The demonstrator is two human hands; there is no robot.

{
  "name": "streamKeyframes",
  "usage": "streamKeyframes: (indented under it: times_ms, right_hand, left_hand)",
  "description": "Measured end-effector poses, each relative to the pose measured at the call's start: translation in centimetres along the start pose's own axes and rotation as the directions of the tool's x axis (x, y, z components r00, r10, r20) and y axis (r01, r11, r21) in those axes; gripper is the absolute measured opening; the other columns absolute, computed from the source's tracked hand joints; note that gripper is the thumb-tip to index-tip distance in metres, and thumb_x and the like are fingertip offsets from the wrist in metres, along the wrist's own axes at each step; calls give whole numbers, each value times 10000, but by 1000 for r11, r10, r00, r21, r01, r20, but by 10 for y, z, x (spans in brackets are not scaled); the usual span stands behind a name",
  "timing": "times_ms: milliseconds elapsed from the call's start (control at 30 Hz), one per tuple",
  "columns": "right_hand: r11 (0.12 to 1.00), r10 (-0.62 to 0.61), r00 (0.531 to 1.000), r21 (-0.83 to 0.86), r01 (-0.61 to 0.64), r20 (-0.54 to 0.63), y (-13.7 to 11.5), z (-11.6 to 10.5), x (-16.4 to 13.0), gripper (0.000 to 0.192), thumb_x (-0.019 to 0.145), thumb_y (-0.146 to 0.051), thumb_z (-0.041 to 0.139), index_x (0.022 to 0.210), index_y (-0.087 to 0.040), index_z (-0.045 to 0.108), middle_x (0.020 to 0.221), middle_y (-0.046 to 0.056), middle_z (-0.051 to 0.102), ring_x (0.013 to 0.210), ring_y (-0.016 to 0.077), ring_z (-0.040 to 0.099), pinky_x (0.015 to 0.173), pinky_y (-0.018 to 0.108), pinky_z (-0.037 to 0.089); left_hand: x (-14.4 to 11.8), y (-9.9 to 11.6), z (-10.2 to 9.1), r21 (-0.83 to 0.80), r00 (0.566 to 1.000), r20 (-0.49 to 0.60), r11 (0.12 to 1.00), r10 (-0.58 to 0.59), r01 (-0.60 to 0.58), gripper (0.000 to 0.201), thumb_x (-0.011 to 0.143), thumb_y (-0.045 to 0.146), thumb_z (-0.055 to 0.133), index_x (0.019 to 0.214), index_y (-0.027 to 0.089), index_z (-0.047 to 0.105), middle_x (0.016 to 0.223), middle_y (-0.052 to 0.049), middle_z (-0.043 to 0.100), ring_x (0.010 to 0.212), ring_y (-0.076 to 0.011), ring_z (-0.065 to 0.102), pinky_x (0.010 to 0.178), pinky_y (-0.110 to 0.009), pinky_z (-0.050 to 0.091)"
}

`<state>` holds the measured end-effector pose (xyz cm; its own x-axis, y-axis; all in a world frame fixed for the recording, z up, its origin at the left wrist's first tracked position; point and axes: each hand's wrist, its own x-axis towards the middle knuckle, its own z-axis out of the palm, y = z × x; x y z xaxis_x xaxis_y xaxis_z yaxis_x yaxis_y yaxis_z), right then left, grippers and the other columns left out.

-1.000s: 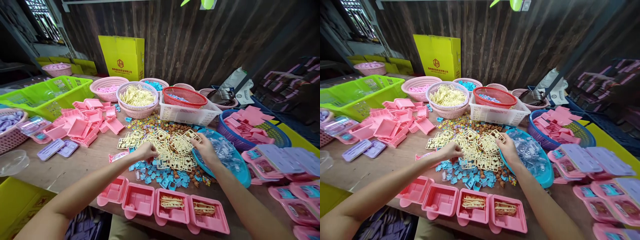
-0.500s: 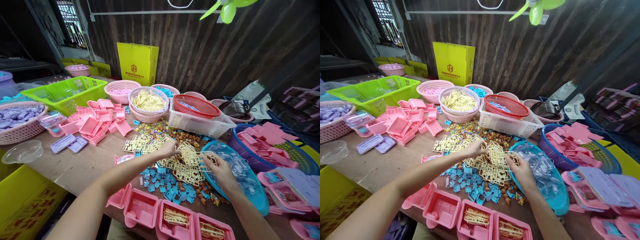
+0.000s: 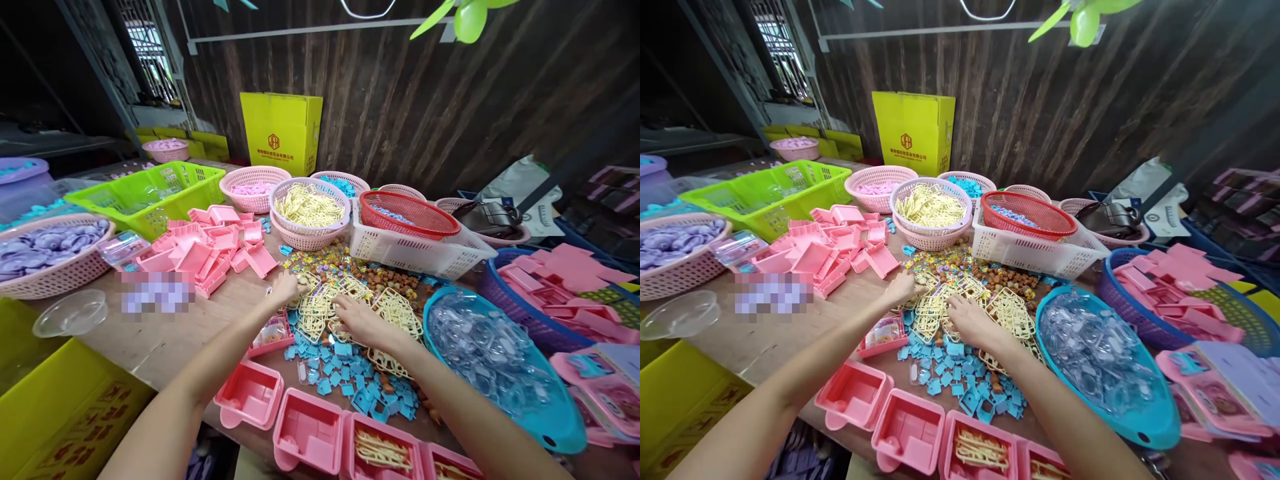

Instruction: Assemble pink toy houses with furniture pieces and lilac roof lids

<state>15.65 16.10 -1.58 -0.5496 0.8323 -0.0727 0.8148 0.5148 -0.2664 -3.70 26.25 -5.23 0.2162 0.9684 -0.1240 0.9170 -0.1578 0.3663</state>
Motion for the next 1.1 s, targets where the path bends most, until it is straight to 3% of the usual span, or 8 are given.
streamKeyframes:
  times_ms: [133, 333, 533, 667, 833, 867, 1000, 1100]
  right_hand:
    - [995, 24, 993, -103, -13, 111, 6, -3, 4, 95, 750, -73, 612, 822, -134, 605, 1063, 149, 578, 992, 270, 525, 808, 422, 438]
    - [996, -28, 990, -75, 39, 137, 17, -17, -1, 17, 797, -154, 592, 781, -158, 590, 867, 82, 607, 845, 209, 545, 756, 332, 448]
    - [998, -21, 997, 57, 25, -77, 16, -46, -11, 258, 863, -168, 467, 1119, -195, 489, 1082, 93, 573, 1024, 214, 528, 881, 367, 433]
    - [989, -81, 943, 92, 117, -322, -15, -46, -2, 146, 847, -130, 453, 963, -178, 528, 1036, 116, 561, 1026, 244, 507, 878, 416, 431]
    - [994, -87, 947, 36, 103, -309, -42, -28, 5, 131, 823, -111, 488, 942, -165, 499, 1014, 124, 577, 954, 230, 541, 824, 379, 456]
    - [995, -76, 951, 38, 92, -299, -42, -24, 3, 118, 830, -110, 477, 929, -172, 495, 945, 101, 591, 879, 216, 560, 775, 356, 468]
    - [998, -40, 948, 27, 51, -315, -37, -14, -16, 101, 833, -103, 450, 888, -178, 489, 847, 85, 587, 770, 213, 564, 682, 336, 471]
    - [997, -52, 939, 31, 67, -341, -34, -6, -30, 144, 852, -119, 430, 972, -171, 490, 878, 93, 600, 799, 219, 583, 697, 341, 482]
  left_hand:
    - [8, 0, 5, -59, 1000, 9, 998, -9, 9, 424, 701, 406, 699, 966, 86, 612, 1156, -193, 551, 1087, -318, 536, 876, -382, 441]
    - [13, -7, -2, -242, 998, 26, 969, 49, -41, 237, 870, 344, 543, 937, 122, 592, 916, -36, 620, 802, -147, 599, 732, -336, 505]
    - [-6, -11, -34, -392, 979, -74, 897, 189, -203, 224, 833, 306, 521, 798, 110, 624, 623, 34, 526, 621, -113, 504, 576, -220, 374]
    - [-38, 12, -54, -487, 902, 37, 796, 429, -359, 253, 760, 365, 593, 743, 121, 654, 573, 52, 498, 557, -88, 448, 530, -194, 336]
    - [-75, 18, -73, -608, 759, 180, 677, 625, -414, 314, 872, 358, 450, 879, 130, 665, 730, -4, 611, 675, -110, 536, 633, -211, 431]
    - [-79, 11, -74, -572, 768, 203, 710, 607, -410, 309, 888, 343, 428, 918, 140, 660, 795, -18, 632, 730, -117, 560, 670, -214, 443]
    - [-87, -35, -58, -142, 940, 156, 949, 303, -282, 258, 824, 293, 556, 1034, 162, 631, 1006, -74, 643, 886, -178, 595, 780, -265, 451]
    - [-92, -59, -34, -33, 959, 163, 973, 230, -228, 364, 703, 249, 686, 1056, 174, 639, 1035, -100, 643, 946, -239, 596, 825, -313, 445]
